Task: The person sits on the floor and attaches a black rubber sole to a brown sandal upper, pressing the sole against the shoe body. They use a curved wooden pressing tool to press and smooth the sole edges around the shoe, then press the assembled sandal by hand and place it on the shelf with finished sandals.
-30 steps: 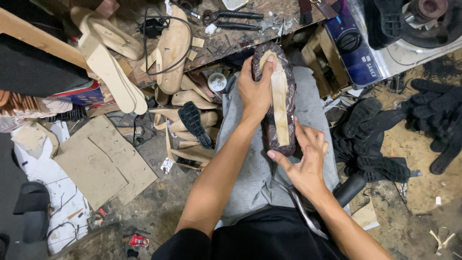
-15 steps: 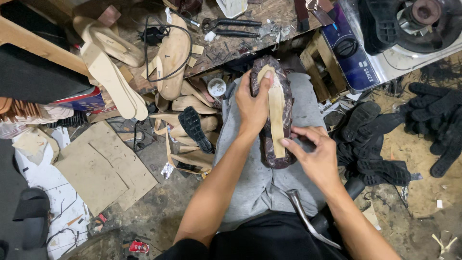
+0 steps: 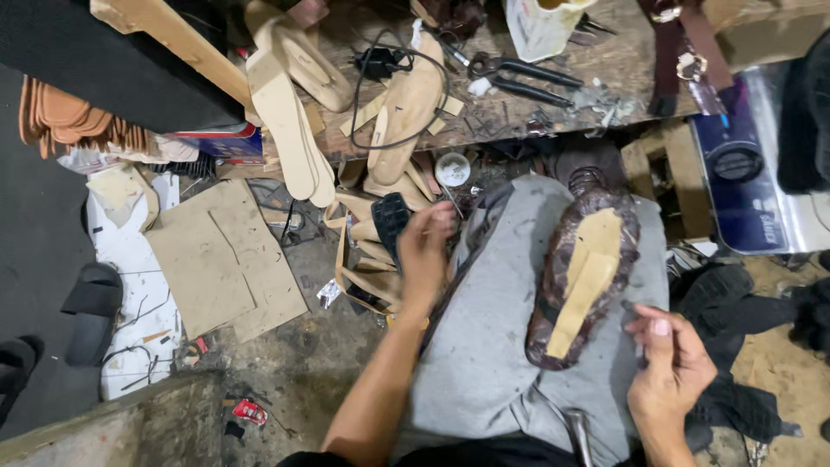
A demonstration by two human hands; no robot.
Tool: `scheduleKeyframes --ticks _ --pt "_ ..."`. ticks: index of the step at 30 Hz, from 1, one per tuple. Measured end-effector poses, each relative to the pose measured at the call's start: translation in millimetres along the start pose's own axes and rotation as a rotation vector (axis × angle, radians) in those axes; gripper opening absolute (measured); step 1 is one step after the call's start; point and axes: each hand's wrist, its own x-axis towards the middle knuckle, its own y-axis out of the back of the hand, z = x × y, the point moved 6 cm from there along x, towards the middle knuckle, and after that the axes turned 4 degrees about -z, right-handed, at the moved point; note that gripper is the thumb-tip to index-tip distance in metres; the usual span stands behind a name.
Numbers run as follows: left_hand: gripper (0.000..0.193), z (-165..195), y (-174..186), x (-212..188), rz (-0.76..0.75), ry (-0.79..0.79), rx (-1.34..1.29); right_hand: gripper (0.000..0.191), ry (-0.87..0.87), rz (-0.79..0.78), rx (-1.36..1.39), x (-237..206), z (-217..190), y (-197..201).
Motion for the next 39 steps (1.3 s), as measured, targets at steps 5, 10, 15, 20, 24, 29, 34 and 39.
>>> scheduleKeyframes --ticks 5,10,15,20,24,29,34,39 --pt "0.031 -95.4 85.3 29.9 0.187 0.347 0.653 0.028 0.147 -0.047 0.038 3.5 -3.1 0.7" --pt "0.086 -110.7 75.4 22.5 0.216 0.184 1.372 0.03 0.14 -0.053 0.059 4.7 -2.5 6.8" --pt "0.074 -120.3 75.5 9.4 0.195 0.595 1.209 0.031 0.138 -0.044 0.016 5.2 0.8 14.1" --pt "0.054 -112.2 94.4 5.0 0.261 0.386 1.0 0.03 0.132 -0.05 -0.003 7.2 0.4 14.3" --pt "0.043 -122.6 125.3 -16.4 0.356 0.494 0.688 0.027 0.123 -0.057 0.041 7.0 -2.2 7.6" --pt "0.04 -95.8 134.5 -65.7 0.214 0.513 0.183 0.018 0.04 -0.052 -0.026 7.8 -9.5 1.8" --pt "0.063 12.1 113.4 -113.4 0.076 0.35 0.064 0.018 -0.104 -0.098 -0.035 1.0 -28.6 -6.5" --pt "0.059 85.3 18.5 -130.4 -0.298 0.4 -0.005 0.061 -0.131 -0.473 0.143 -26.7 -51.1 -51.6"
